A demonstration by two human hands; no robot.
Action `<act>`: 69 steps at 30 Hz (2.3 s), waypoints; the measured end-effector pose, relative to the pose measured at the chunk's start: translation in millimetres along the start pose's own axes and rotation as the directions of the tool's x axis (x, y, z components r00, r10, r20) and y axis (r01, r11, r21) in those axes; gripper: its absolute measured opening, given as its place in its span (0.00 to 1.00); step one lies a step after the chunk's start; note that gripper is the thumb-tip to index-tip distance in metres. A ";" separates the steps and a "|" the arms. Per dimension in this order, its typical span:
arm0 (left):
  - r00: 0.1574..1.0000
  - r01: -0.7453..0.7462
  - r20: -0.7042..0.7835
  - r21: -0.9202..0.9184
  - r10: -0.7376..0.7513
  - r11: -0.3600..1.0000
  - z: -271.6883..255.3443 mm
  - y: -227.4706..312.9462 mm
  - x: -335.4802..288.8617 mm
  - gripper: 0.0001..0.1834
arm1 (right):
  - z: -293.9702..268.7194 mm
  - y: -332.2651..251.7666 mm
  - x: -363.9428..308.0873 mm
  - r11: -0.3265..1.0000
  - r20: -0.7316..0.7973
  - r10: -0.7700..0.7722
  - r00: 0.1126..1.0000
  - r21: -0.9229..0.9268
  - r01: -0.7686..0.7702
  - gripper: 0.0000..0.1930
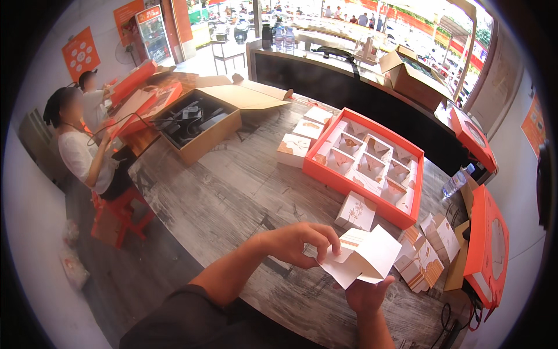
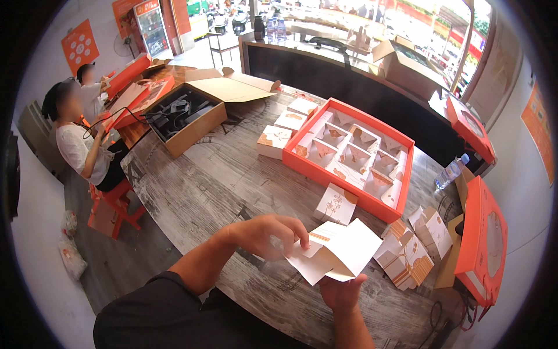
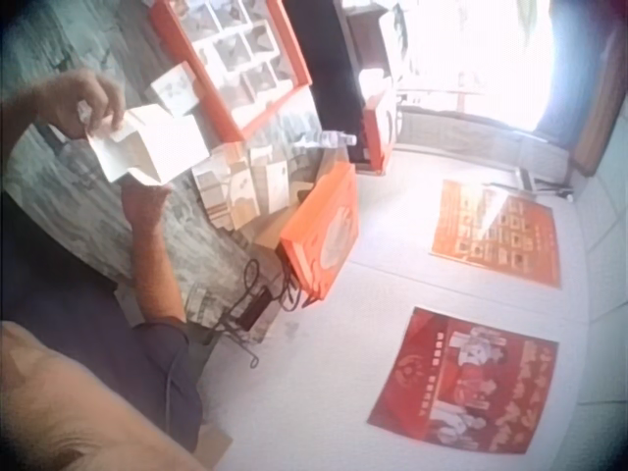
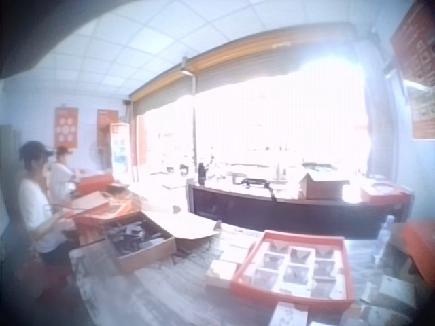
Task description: The person assembles cardboard boxes by hand, folding and tucking the flaps one by one, then places the finished boxes into a larger tray.
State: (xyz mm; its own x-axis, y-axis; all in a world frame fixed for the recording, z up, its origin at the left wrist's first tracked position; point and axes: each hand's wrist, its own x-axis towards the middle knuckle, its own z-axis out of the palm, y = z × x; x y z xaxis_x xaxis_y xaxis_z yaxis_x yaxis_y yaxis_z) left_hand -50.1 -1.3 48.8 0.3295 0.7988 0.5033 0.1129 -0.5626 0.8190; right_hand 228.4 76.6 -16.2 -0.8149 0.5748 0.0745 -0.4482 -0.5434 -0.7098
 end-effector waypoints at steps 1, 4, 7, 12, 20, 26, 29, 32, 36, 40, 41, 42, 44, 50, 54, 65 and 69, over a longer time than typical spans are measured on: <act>1.000 0.001 0.001 0.015 -0.001 1.000 0.3 -0.3 0.1 0.10 | -1.3 1.0 -0.4 1.000 -0.026 -0.015 1.000 -0.006 0.015 0.52; 1.000 0.014 0.002 0.051 -0.014 0.999 1.0 2.9 0.5 0.10 | 1.8 -0.6 -0.9 0.998 -0.071 -0.056 0.996 -0.008 0.055 0.48; 0.999 0.038 0.003 0.076 -0.038 0.996 2.1 1.8 0.2 0.11 | 4.6 -7.6 0.6 0.999 -0.029 -0.046 0.999 0.022 0.047 0.44; 0.981 0.184 -0.079 0.139 -0.175 0.973 7.6 -8.4 -3.4 0.17 | -11.1 -2.9 -2.0 0.992 -0.067 -0.073 0.995 -0.107 0.065 0.36; 0.789 0.539 -0.364 0.024 -0.494 0.842 26.1 -12.3 1.1 0.30 | -21.0 8.0 -9.3 0.837 0.031 -0.135 0.990 -0.532 0.131 0.23; 0.805 0.519 -0.402 0.118 -0.437 0.847 26.8 -19.9 0.9 0.31 | -2.7 1.8 -6.9 0.840 0.063 -0.164 0.984 -0.515 0.173 0.29; 0.871 0.341 -0.458 0.297 -0.180 0.892 29.3 -26.6 -0.6 0.35 | 6.6 2.2 -2.0 0.826 0.053 -0.179 0.982 -0.535 0.180 0.32; 0.870 0.389 -0.409 0.223 -0.276 0.894 28.9 -31.1 -3.9 0.37 | 5.4 5.6 -0.1 0.816 0.042 -0.193 0.980 -0.547 0.184 0.33; 0.873 0.390 -0.386 0.187 -0.297 0.902 27.8 -30.7 0.3 0.36 | 2.0 5.3 0.5 0.800 -0.034 -0.226 0.973 -0.577 0.166 0.33; 0.862 0.399 -0.356 0.038 -0.361 0.916 29.2 -25.0 4.9 0.33 | 15.2 -3.6 11.0 0.810 -0.086 -0.269 0.959 -0.559 0.177 0.36; 0.857 0.398 -0.354 -0.003 -0.373 0.917 27.9 -22.5 4.7 0.33 | 11.1 -3.9 14.1 0.809 -0.083 -0.263 0.961 -0.561 0.173 0.37; 0.858 0.401 -0.331 -0.047 -0.393 0.915 27.7 -21.6 -0.2 0.33 | 13.4 0.1 15.7 0.839 -0.083 -0.272 0.959 -0.508 0.194 0.38; 0.864 0.366 -0.320 -0.129 -0.388 0.922 32.9 -27.3 -2.9 0.33 | 11.8 2.0 18.2 0.843 -0.049 -0.295 0.954 -0.484 0.236 0.40; 0.865 0.255 -0.304 -0.418 -0.399 0.872 42.3 -34.3 2.0 0.29 | 14.0 -5.1 13.2 0.816 0.003 -0.328 0.945 -0.504 0.284 0.39; 0.865 0.286 -0.244 -0.479 -0.439 0.830 31.9 -41.8 -9.5 0.27 | 8.7 -0.1 11.4 0.810 0.002 -0.326 0.945 -0.515 0.280 0.35; 0.838 0.403 0.216 -0.864 -0.500 0.302 54.1 -44.0 -11.6 0.30 | 7.8 -2.8 13.0 0.944 -0.018 -0.164 0.986 -0.294 0.152 0.46; 0.813 0.499 0.390 -0.850 -0.433 0.170 73.2 -39.8 -9.5 0.28 | 14.1 -7.2 10.9 0.991 -0.027 0.003 1.000 -0.137 -0.007 0.46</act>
State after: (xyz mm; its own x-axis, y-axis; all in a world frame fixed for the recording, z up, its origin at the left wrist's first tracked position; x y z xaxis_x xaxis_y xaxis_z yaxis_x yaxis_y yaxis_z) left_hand 10.9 -2.1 -8.8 0.5847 0.8095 -0.0531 -0.6131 0.4838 0.6246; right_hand 217.5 78.2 -0.3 -0.8060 0.5894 0.0536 -0.3882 -0.4582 -0.7996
